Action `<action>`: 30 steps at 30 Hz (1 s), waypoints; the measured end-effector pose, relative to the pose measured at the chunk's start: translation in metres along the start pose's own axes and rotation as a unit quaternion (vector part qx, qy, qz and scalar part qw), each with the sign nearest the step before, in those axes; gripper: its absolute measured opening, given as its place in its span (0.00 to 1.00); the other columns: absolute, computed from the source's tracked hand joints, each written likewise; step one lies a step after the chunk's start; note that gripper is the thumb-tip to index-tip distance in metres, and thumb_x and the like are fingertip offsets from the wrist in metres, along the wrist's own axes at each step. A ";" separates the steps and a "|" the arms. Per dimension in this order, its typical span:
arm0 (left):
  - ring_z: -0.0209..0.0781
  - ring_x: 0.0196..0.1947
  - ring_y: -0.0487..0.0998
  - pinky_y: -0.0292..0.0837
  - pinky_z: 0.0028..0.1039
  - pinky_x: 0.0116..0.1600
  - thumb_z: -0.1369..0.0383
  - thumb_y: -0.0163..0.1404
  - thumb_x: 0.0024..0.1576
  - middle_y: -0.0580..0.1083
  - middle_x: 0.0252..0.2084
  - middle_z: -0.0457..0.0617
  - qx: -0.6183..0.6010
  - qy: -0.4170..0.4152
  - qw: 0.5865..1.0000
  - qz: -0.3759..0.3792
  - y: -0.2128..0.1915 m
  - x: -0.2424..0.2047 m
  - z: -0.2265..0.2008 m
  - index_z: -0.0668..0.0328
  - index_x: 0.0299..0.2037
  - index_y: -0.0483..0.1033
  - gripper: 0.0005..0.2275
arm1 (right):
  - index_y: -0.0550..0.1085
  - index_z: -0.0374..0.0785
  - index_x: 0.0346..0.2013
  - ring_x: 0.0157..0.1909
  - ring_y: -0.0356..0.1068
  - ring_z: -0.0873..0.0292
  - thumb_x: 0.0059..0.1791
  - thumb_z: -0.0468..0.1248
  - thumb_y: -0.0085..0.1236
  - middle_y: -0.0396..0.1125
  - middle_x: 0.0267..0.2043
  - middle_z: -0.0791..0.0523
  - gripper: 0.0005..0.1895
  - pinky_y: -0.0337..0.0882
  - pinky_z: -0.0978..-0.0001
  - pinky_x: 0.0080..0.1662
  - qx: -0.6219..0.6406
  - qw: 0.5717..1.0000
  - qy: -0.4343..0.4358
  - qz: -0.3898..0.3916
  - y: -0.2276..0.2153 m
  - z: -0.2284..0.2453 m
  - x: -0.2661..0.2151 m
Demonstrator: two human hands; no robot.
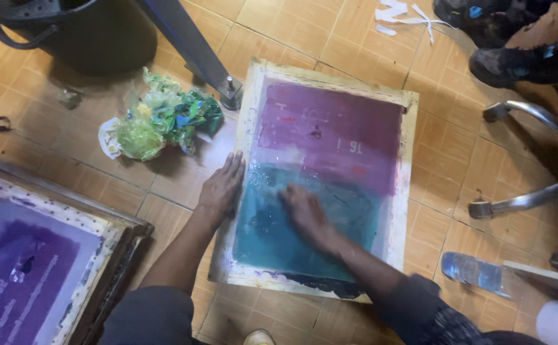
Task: The person pours water onto a framed screen and scrubs the surface with a white card to remove residue. They repeat this process on a second frame, then place the cleaned frames aside.
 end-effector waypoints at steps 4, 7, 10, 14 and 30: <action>0.56 0.77 0.52 0.68 0.35 0.65 0.73 0.50 0.56 0.51 0.79 0.57 0.002 -0.003 1.000 -0.012 0.012 0.002 0.004 0.61 0.74 0.56 0.32 | 0.79 0.45 0.31 0.38 0.75 0.46 0.49 0.43 0.43 0.74 0.34 0.52 0.15 0.73 0.53 0.42 0.189 0.956 0.168 0.151 0.053 0.007 -0.050; 0.54 0.79 0.48 0.68 0.34 0.65 0.71 0.50 0.56 0.47 0.80 0.54 -0.012 -0.023 1.000 0.001 -0.001 -0.001 0.002 0.60 0.75 0.54 0.33 | 0.81 0.43 0.29 0.38 0.77 0.43 0.46 0.40 0.55 0.75 0.33 0.52 0.08 0.75 0.53 0.40 0.031 0.973 -0.021 0.226 0.055 0.028 -0.035; 0.58 0.77 0.52 0.68 0.37 0.64 0.72 0.51 0.55 0.51 0.79 0.58 -0.021 0.006 0.999 -0.027 -0.009 -0.002 -0.003 0.61 0.73 0.56 0.33 | 0.79 0.37 0.31 0.37 0.76 0.38 0.47 0.39 0.49 0.74 0.31 0.45 0.12 0.72 0.49 0.37 0.102 0.970 0.082 0.207 -0.027 0.053 0.014; 0.57 0.77 0.51 0.67 0.36 0.65 0.72 0.49 0.57 0.51 0.79 0.58 -0.028 -0.004 0.999 -0.015 0.002 0.001 0.001 0.62 0.73 0.57 0.30 | 0.79 0.37 0.26 0.35 0.77 0.43 0.46 0.40 0.48 0.75 0.29 0.47 0.13 0.70 0.54 0.37 0.197 0.951 0.207 0.120 -0.039 -0.018 0.090; 0.50 0.81 0.41 0.62 0.38 0.71 0.73 0.55 0.54 0.41 0.82 0.50 -0.019 -0.055 0.994 0.089 0.031 0.009 0.013 0.57 0.77 0.48 0.39 | 0.82 0.33 0.30 0.36 0.78 0.45 0.36 0.33 0.70 0.74 0.27 0.47 0.10 0.72 0.56 0.30 0.027 0.928 0.230 -0.293 -0.110 -0.298 0.177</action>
Point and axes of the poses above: each hand's wrist, its own x-axis towards the middle knuckle, its own y-axis out of the palm, z = x × y, the point moved 9 cm from there along x, towards the middle knuckle
